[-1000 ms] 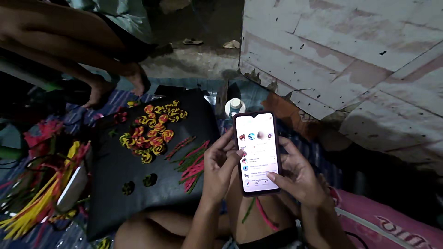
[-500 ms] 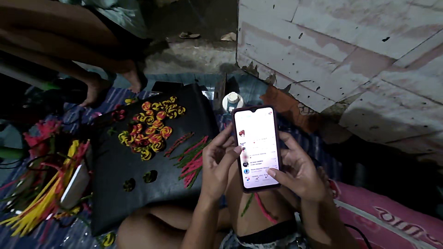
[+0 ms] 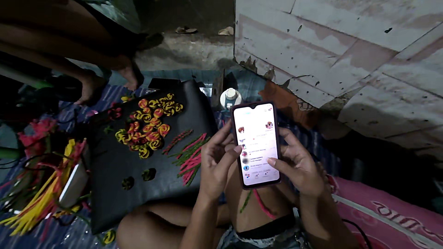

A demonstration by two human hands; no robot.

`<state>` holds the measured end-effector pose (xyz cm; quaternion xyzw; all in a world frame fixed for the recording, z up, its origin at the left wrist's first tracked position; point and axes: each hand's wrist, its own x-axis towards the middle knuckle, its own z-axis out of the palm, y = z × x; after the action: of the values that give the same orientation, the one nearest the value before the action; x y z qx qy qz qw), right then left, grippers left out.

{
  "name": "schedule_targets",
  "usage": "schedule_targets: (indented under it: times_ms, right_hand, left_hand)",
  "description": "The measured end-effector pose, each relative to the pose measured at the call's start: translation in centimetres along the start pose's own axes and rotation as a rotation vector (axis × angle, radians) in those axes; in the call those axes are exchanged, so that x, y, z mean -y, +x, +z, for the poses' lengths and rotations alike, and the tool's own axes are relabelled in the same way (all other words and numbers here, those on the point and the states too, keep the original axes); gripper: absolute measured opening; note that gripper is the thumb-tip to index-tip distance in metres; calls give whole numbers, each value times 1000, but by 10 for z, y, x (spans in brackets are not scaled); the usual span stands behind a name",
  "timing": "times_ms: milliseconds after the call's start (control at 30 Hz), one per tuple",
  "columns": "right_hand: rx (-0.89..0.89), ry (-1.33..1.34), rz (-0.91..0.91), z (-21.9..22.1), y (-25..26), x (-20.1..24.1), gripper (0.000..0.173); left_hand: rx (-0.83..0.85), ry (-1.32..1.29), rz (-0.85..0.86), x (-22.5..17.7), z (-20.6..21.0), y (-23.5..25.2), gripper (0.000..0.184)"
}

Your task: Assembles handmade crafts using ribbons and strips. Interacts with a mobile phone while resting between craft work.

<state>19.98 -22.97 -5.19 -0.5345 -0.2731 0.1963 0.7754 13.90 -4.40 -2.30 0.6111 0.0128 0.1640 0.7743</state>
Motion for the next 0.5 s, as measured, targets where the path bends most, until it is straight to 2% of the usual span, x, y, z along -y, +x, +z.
schedule_targets:
  times_ms: [500]
  right_hand:
    - [-22, -6, 9, 1, 0, 1, 48]
  left_hand:
    - [20, 6, 13, 0, 0, 0, 49]
